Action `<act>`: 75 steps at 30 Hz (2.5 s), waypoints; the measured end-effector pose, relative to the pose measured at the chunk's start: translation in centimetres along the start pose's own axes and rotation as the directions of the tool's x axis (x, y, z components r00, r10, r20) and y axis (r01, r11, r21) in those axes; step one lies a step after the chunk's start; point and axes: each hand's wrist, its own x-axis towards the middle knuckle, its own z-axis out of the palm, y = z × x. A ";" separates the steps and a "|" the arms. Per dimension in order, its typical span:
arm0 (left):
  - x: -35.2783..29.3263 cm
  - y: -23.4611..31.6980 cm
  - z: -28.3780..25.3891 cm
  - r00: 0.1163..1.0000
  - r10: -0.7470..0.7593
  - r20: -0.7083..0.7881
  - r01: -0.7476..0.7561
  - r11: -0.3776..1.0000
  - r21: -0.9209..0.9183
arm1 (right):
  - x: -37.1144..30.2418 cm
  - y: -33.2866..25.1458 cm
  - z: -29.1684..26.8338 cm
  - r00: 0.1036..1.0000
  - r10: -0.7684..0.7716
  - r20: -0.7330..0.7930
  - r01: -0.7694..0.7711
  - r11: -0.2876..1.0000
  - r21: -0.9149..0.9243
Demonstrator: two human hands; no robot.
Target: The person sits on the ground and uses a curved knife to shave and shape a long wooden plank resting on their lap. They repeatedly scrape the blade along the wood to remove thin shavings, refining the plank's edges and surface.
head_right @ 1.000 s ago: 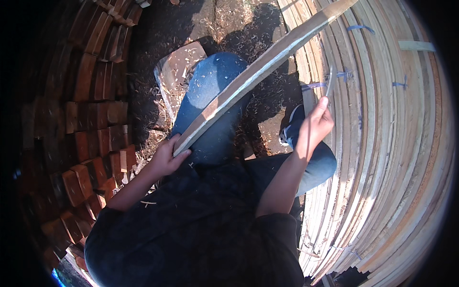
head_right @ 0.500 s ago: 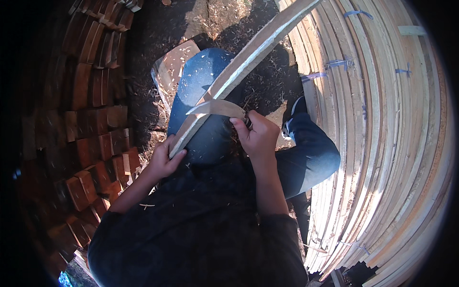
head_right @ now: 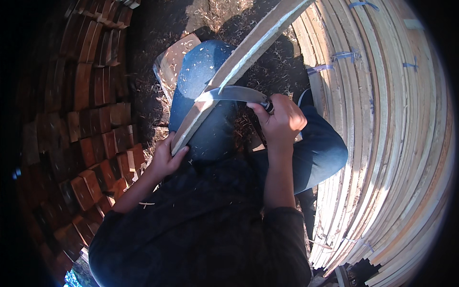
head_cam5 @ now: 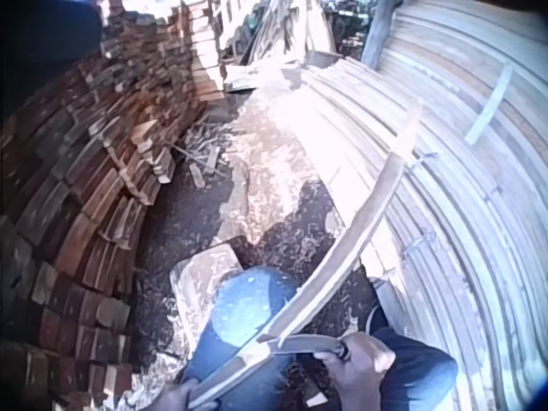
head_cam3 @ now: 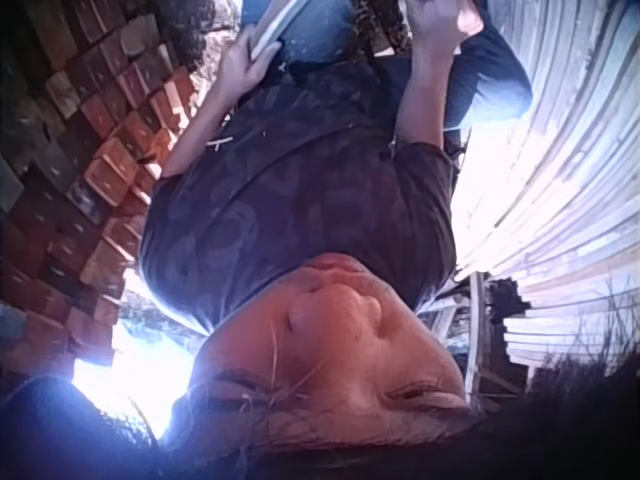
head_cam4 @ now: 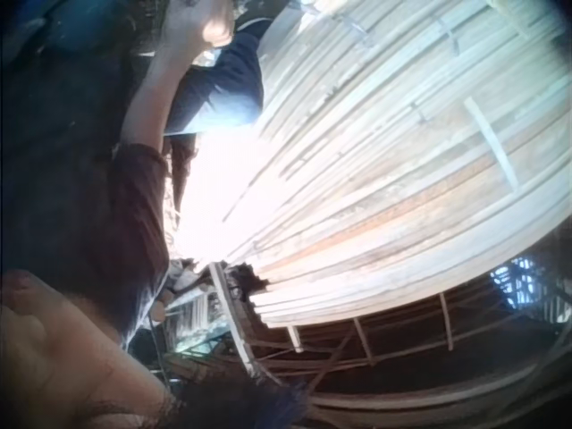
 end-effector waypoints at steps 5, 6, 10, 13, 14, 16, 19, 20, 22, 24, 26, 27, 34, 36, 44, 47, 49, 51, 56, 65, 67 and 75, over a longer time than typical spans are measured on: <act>-0.1 0.2 0.0 1.000 -0.005 -0.009 0.005 0.999 -0.040 | 0.0 0.2 -0.5 0.999 0.032 0.038 -0.032 0.999 -0.013; -0.1 0.2 0.0 1.000 0.002 -0.006 -0.002 0.999 -0.042 | 0.2 0.2 -0.4 1.000 0.016 0.020 -0.016 1.000 -0.018; 0.3 1.0 -0.5 1.000 0.003 0.020 -0.002 0.998 -0.060 | 0.4 0.6 -0.2 1.000 -0.008 -0.005 0.008 1.000 -0.015; 0.3 1.3 -0.7 0.999 0.000 0.041 0.003 0.997 -0.074 | 0.6 0.5 -0.7 0.999 0.016 0.049 -0.017 1.000 0.018; 0.4 1.3 -0.8 0.999 0.001 0.048 0.003 0.997 -0.077 | 0.7 0.4 -0.8 0.997 0.026 0.073 -0.029 0.999 0.030; 0.6 1.3 -1.0 0.998 0.005 0.056 -0.001 0.998 -0.069 | -0.2 -0.2 -0.4 0.985 0.101 0.137 -0.118 0.985 0.124; 0.6 1.1 -0.7 0.999 0.010 0.040 -0.008 0.998 -0.063 | -1.9 -1.0 0.4 0.972 0.099 0.211 -0.146 0.965 0.217; 0.5 0.9 -0.6 0.999 0.013 0.031 -0.010 0.997 -0.078 | -2.1 -1.5 0.6 0.976 0.028 0.217 -0.079 0.970 0.232; 0.5 0.8 -0.4 1.000 0.007 0.026 -0.005 0.995 -0.101 | -2.5 -2.2 0.9 0.978 -0.020 0.206 -0.024 0.977 0.211; 0.4 0.7 -0.4 1.000 -0.011 0.025 0.014 0.993 -0.116 | -1.3 -1.7 0.4 0.989 -0.063 0.130 0.049 0.992 0.113; 0.3 0.8 -0.4 0.999 -0.003 0.032 0.006 0.995 -0.098 | -0.2 -0.6 0.6 0.992 -0.121 0.021 0.120 0.992 0.042; 0.5 1.1 -0.6 0.999 0.009 0.035 -0.006 0.996 -0.087 | 0.3 0.7 0.3 0.991 0.129 -0.023 -0.126 0.988 0.094; 0.5 1.0 -0.7 0.999 0.034 0.036 -0.030 0.996 -0.085 | 5.9 10.9 -8.9 0.692 0.668 -0.275 -0.550 0.734 0.399; 0.4 0.9 -0.5 1.000 0.014 0.019 -0.012 0.998 -0.066 | 3.5 10.3 -7.9 0.820 0.559 -0.124 -0.479 0.788 0.387; -0.1 1.7 0.6 0.995 0.069 -0.074 -0.061 0.993 0.100 | -8.5 -0.3 -0.9 0.752 0.522 0.402 -0.648 0.474 0.596; -0.5 0.9 1.3 0.992 0.059 -0.114 -0.039 0.985 0.166 | -7.2 -3.5 -1.5 0.850 0.288 0.441 -0.492 0.732 0.471; -0.5 1.4 1.4 0.989 0.067 -0.130 -0.041 0.981 0.188 | -5.3 -4.5 -2.3 0.866 0.220 0.449 -0.431 0.784 0.446; -0.6 1.1 1.5 0.986 0.081 -0.144 -0.052 0.980 0.193 | -3.3 -4.7 -2.8 0.880 0.174 0.443 -0.333 0.889 0.313; -0.5 1.2 1.5 0.987 0.093 -0.132 -0.063 0.975 0.215 | -2.3 -4.0 -2.4 0.917 0.128 0.377 -0.216 0.956 0.199; -0.6 1.1 1.2 0.984 0.091 -0.153 -0.060 0.979 0.193 | 0.6 -3.4 -3.6 0.975 0.000 0.221 0.022 0.995 -0.100; -0.5 1.2 1.1 0.984 0.099 -0.146 -0.070 0.979 0.192 | 2.0 -1.4 -4.0 0.986 0.079 0.149 -0.062 0.992 -0.113; -0.6 1.3 1.0 0.978 0.137 -0.155 -0.100 0.969 0.228 | 9.0 8.9 -10.3 0.690 0.669 -0.277 -0.670 0.735 0.107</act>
